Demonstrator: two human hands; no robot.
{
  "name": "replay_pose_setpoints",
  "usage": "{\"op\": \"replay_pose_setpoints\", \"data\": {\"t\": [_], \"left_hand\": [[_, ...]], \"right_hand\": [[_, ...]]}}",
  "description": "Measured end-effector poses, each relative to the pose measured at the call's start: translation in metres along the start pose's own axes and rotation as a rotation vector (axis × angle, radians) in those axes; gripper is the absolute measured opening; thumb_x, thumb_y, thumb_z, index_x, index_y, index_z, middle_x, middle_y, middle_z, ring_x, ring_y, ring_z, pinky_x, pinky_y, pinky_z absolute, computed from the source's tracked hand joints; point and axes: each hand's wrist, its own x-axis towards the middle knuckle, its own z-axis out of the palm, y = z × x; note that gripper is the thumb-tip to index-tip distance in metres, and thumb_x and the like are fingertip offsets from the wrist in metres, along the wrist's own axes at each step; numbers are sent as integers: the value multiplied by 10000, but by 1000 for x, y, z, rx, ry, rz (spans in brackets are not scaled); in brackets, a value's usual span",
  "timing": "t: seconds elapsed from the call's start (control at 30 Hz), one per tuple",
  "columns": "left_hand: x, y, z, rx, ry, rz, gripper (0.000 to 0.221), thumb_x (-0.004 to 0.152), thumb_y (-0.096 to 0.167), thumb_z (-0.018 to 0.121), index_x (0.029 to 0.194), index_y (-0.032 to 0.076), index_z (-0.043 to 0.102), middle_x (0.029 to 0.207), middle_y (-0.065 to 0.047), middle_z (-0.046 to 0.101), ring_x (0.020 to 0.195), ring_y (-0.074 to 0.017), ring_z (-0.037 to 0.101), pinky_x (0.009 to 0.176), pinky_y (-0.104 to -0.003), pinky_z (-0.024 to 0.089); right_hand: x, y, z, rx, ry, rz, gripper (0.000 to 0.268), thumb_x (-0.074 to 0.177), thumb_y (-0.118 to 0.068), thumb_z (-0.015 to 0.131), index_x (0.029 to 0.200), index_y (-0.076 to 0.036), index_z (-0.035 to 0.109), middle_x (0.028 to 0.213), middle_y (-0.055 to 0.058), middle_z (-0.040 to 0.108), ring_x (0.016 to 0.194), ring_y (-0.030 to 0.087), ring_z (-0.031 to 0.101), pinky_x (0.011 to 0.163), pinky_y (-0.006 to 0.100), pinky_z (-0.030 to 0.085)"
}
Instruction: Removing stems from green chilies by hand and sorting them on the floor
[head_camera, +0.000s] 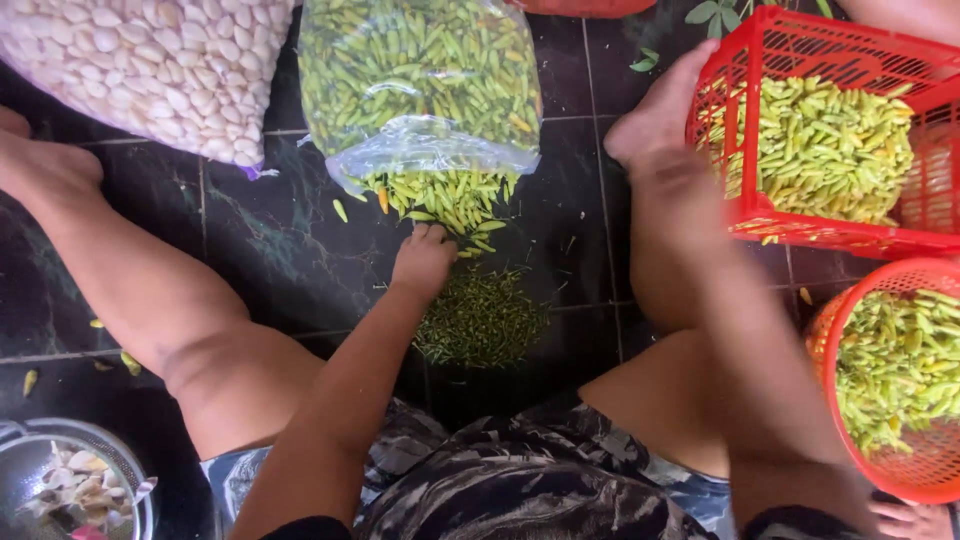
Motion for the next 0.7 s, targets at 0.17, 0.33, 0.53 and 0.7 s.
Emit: {"op": "replay_pose_setpoints", "data": {"t": [0.17,0.33,0.53,0.7], "left_hand": [[-9,1,-23,-194,95,-33,118,987,237,731,975,128,774,1056,-96,628,1079,-363,600,740,-474,594],[-21,23,-94,-709,138,-154,66,990,64,703,965,27,752,944,-152,691,879,-358,695,670,-469,605],[-49,28,-93,-772,95,-180,78,987,61,698,955,10,748,886,-171,703,805,-346,707,624,-451,592],[-72,8,-71,-1053,-278,-292,212,1028,115,665,1174,-31,712,1077,-272,693,1019,-469,696,802,-578,600]], "right_hand": [[-137,-10,-76,1710,147,-743,243,899,-404,761,1110,-284,766,1032,-22,723,1065,213,711,921,369,574],[-165,-16,-125,1942,-68,-776,390,1026,-335,669,1409,-266,651,1199,8,671,1140,244,686,926,427,596],[-179,-1,-137,1825,408,-935,123,1025,-198,662,1091,-184,765,938,66,659,909,353,671,745,471,572],[-191,-42,-108,2222,-138,-1037,91,977,-207,741,946,-142,795,813,83,714,805,301,693,706,447,547]]}}
